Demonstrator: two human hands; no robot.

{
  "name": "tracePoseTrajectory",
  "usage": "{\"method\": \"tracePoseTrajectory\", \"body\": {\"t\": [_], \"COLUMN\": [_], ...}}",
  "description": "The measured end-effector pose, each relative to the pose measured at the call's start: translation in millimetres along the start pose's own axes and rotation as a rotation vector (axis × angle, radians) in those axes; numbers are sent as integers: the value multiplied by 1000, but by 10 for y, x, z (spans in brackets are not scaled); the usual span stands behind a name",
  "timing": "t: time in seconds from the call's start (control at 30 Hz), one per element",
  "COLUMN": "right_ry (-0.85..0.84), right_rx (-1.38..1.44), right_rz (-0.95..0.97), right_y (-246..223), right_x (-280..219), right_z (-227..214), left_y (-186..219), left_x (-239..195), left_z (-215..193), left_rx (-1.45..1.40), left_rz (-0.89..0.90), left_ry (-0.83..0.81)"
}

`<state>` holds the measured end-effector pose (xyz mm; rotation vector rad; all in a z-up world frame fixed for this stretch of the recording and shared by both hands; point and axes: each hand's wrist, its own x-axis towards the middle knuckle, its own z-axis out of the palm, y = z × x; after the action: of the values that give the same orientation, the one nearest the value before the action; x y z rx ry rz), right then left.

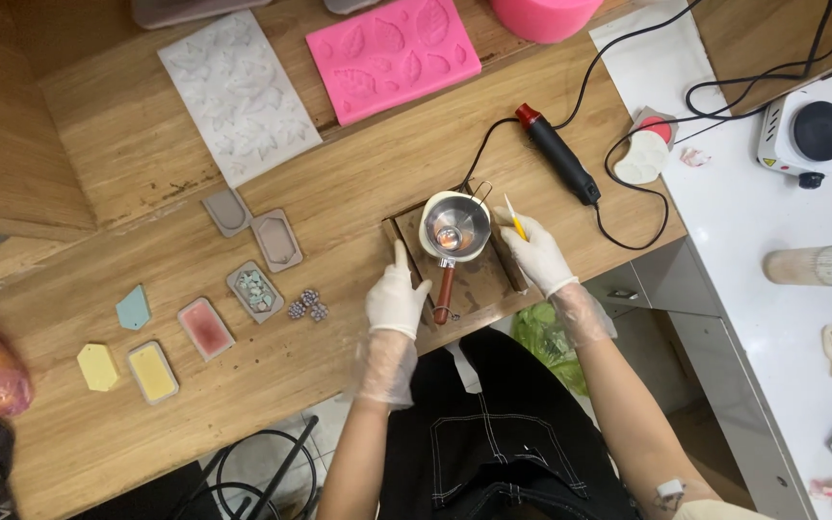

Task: The person puts on disposable gloves at a wooden workbench, then stirs wax in a small melting pot on a hot plate using a stick. They handle silicone molds and small wax pieces on the bench, walk to a second table with finished flower-shaped candles, pick up a small cup, and return to stir the melting wax again.

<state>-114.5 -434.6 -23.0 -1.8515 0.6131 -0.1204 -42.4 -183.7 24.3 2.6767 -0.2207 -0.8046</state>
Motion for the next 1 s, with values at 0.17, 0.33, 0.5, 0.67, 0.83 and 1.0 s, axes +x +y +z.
{"method": "tracePoseTrajectory", "body": {"t": [0.17,0.33,0.5,0.67,0.83,1.0], "right_ry": [-175,-190,-232,-302,-295,-130], "right_rx": [113,192,297,383,231,119], "right_rz": [318,297,282,211,179,102], "right_y": [-280,-67,316,362,75,-480], "right_x": [15,112,273,308,183,-199], "right_z": [124,155,176,122,-75,-491], "left_y": [13,-130,-302,-298,-181,-327], "left_x": [313,459,512,439,159,-49], "left_z": [90,569,890,996,767,703], "left_rx": [-320,-632,-683,-606,-685,-1274], "left_rz": [213,172,222,145,-10,-338], "left_ry": [-92,3,107,113,94,105]}}
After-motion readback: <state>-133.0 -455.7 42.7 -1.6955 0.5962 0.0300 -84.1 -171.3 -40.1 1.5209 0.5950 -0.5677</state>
